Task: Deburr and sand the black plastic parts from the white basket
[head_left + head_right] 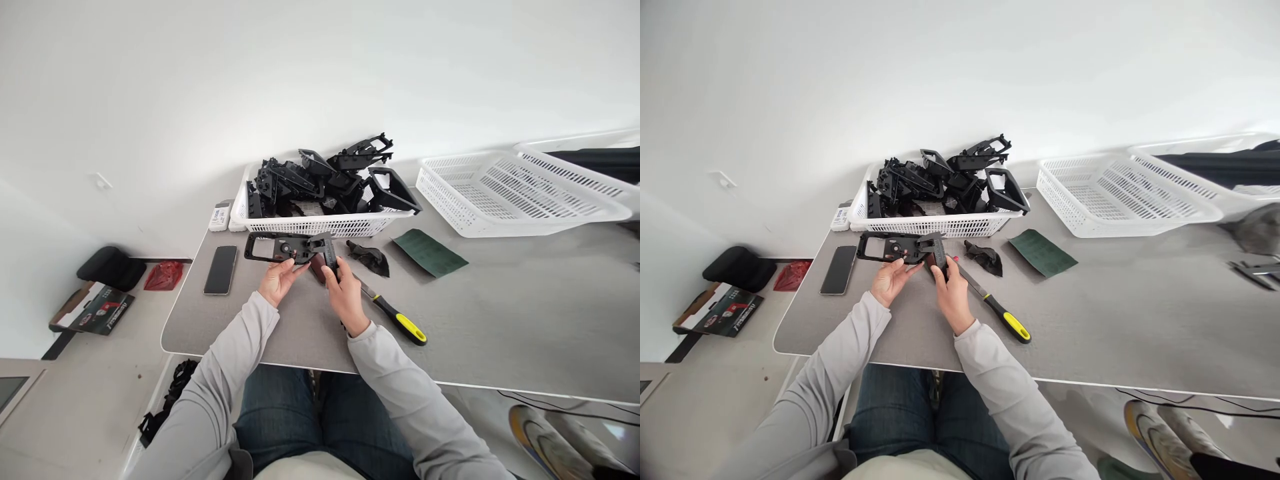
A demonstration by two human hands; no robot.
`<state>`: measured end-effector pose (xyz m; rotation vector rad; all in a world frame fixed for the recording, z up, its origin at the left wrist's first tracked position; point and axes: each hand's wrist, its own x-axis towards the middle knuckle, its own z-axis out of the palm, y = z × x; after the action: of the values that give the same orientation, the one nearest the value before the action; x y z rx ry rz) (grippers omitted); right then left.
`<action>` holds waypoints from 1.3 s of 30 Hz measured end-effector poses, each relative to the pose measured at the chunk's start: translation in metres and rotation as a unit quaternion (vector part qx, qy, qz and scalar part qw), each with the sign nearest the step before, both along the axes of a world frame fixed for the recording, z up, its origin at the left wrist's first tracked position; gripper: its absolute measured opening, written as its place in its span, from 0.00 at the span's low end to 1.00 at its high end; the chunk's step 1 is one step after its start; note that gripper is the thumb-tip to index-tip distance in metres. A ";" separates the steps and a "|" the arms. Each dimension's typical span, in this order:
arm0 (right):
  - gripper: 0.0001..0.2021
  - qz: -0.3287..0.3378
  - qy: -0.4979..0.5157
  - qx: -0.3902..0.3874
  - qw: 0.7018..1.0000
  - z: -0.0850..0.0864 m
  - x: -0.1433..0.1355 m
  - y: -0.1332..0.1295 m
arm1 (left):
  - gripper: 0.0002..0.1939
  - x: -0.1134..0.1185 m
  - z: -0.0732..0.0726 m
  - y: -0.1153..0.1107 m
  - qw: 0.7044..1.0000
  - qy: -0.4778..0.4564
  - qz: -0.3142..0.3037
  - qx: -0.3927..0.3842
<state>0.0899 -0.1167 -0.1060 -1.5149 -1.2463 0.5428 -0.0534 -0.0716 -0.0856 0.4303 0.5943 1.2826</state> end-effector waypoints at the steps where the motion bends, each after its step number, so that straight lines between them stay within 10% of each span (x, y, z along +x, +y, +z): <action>1: 0.25 0.004 0.000 -0.001 1.000 0.000 0.000 0.000 | 0.11 0.001 0.000 0.000 1.000 0.002 0.003 -0.008; 39: 0.25 -0.025 0.023 -0.033 0.999 0.001 0.006 0.001 | 0.26 0.014 0.001 -0.012 0.999 -0.006 -0.035 0.012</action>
<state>0.0954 -0.1157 -0.1049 -1.5759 -1.1620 0.5868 -0.0391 -0.0834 -0.0846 0.4585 0.5491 1.2247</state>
